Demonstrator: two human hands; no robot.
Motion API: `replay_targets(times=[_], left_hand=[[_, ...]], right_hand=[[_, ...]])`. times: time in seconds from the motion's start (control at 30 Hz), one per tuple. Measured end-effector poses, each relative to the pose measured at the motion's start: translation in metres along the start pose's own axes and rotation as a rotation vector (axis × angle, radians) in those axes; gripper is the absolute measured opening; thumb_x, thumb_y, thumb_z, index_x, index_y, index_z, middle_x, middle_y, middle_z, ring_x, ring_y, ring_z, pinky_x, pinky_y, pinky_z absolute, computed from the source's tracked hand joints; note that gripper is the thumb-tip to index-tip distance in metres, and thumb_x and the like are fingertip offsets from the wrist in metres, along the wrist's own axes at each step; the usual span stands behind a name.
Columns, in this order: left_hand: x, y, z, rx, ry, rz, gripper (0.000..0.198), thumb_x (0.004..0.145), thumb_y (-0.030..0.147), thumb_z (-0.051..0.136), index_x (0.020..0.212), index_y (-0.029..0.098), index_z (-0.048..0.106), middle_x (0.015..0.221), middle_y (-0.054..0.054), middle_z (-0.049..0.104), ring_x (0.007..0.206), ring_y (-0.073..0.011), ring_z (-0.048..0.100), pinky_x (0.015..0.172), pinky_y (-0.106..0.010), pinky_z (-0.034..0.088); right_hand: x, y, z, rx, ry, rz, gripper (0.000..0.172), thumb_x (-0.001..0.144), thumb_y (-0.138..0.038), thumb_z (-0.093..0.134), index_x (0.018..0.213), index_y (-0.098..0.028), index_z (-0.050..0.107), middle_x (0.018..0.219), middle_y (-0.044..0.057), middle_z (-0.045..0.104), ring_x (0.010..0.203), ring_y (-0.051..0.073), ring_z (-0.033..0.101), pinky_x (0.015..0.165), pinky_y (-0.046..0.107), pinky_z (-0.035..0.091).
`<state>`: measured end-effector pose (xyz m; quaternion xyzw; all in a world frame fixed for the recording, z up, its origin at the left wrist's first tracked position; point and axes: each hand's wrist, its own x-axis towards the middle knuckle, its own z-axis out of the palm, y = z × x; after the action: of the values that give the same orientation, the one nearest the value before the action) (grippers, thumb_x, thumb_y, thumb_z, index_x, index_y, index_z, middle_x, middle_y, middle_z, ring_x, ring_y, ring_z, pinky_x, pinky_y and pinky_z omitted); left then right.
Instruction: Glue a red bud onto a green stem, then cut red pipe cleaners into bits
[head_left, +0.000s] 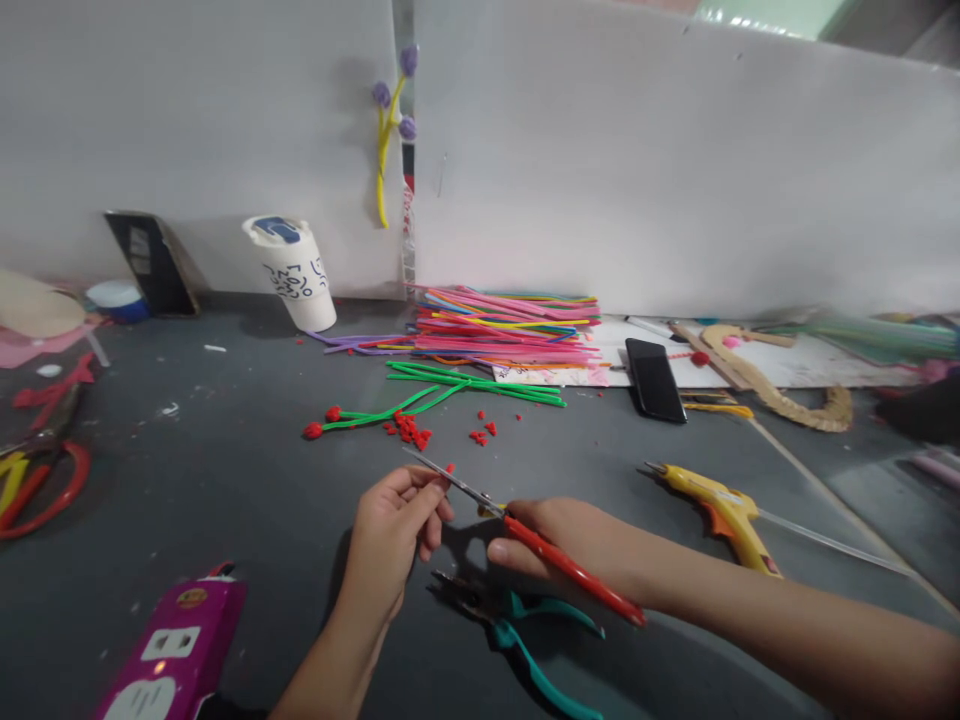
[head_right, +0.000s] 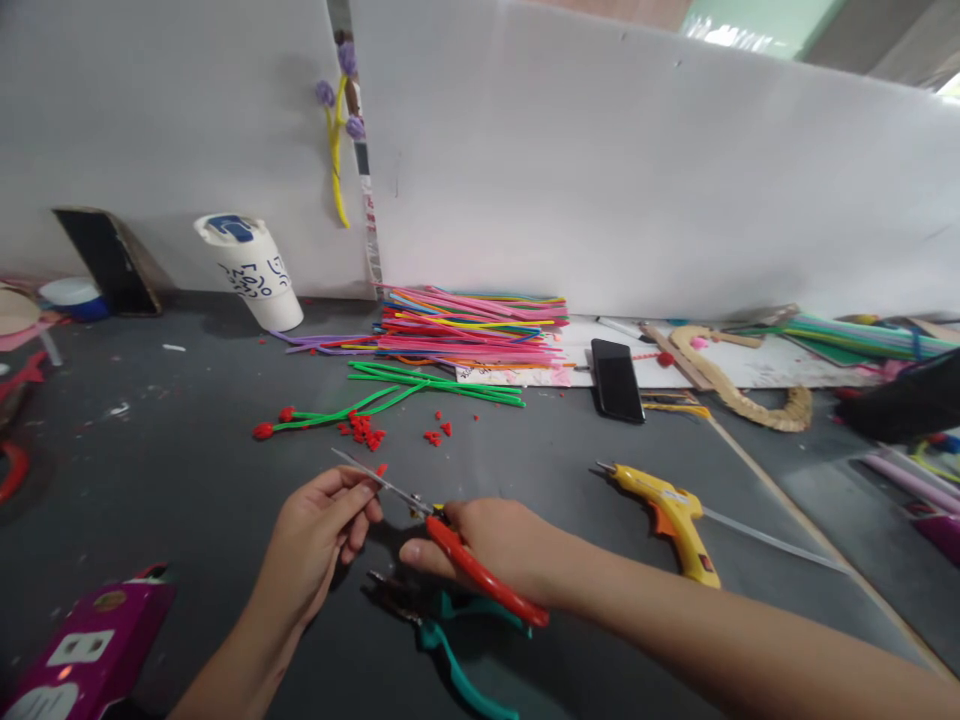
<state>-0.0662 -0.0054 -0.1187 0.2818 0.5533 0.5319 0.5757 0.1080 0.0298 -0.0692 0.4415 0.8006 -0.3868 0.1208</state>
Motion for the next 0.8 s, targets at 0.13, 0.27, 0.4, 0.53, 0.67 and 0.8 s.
replay_targets(times=[0.13, 0.27, 0.4, 0.53, 0.67, 0.8], left_hand=[[0.001, -0.002, -0.001, 0.034, 0.013, 0.007, 0.016, 0.067, 0.029, 0.063, 0.069, 0.015, 0.057, 0.047, 0.004, 0.055, 0.032, -0.0032, 0.038, 0.029, -0.013, 0.025], [0.001, -0.001, -0.001, 0.044, 0.019, 0.01, 0.015, 0.065, 0.027, 0.064, 0.067, 0.014, 0.057, 0.046, 0.004, 0.054, 0.031, -0.0029, 0.036, 0.028, -0.013, 0.023], [0.002, -0.001, 0.0, 0.02, 0.031, -0.031, 0.014, 0.065, 0.027, 0.062, 0.065, 0.014, 0.056, 0.044, 0.005, 0.053, 0.03, -0.0021, 0.033, 0.028, -0.012, 0.02], [0.004, -0.002, 0.0, -0.004, 0.027, -0.064, 0.011, 0.065, 0.024, 0.06, 0.066, 0.014, 0.056, 0.044, 0.005, 0.052, 0.03, -0.0021, 0.032, 0.028, -0.012, 0.019], [0.007, -0.005, -0.001, -0.018, 0.024, -0.077, 0.01, 0.064, 0.023, 0.06, 0.065, 0.014, 0.055, 0.044, 0.005, 0.052, 0.029, -0.0021, 0.031, 0.028, -0.013, 0.019], [0.008, -0.007, -0.002, -0.035, 0.011, -0.08, 0.015, 0.063, 0.024, 0.062, 0.058, 0.014, 0.053, 0.044, 0.004, 0.052, 0.03, -0.0022, 0.033, 0.028, -0.013, 0.02]], right_hand=[[-0.001, -0.003, -0.003, -0.027, -0.014, 0.001, 0.055, 0.078, -0.067, 0.029, 0.081, -0.018, 0.054, 0.07, 0.006, 0.061, 0.06, 0.019, 0.056, 0.049, 0.025, 0.033], [0.0, -0.002, -0.002, -0.033, -0.014, 0.016, 0.056, 0.077, -0.067, 0.029, 0.081, -0.018, 0.054, 0.071, 0.006, 0.062, 0.061, 0.019, 0.056, 0.049, 0.024, 0.033], [0.003, -0.003, 0.002, -0.003, -0.015, 0.011, 0.053, 0.08, -0.064, 0.027, 0.079, -0.018, 0.054, 0.07, 0.005, 0.062, 0.058, 0.017, 0.055, 0.048, 0.023, 0.033], [0.007, -0.007, 0.002, 0.01, -0.039, 0.022, 0.049, 0.083, -0.059, 0.025, 0.076, -0.019, 0.053, 0.068, 0.005, 0.061, 0.055, 0.015, 0.053, 0.048, 0.023, 0.033], [0.011, -0.008, 0.002, 0.018, -0.038, 0.045, 0.051, 0.081, -0.061, 0.025, 0.073, -0.02, 0.054, 0.067, 0.005, 0.061, 0.054, 0.015, 0.052, 0.049, 0.023, 0.034], [0.013, -0.007, 0.004, 0.026, -0.051, 0.142, 0.055, 0.078, -0.065, 0.026, 0.062, -0.019, 0.053, 0.054, 0.003, 0.053, 0.046, 0.013, 0.045, 0.044, 0.023, 0.032]])
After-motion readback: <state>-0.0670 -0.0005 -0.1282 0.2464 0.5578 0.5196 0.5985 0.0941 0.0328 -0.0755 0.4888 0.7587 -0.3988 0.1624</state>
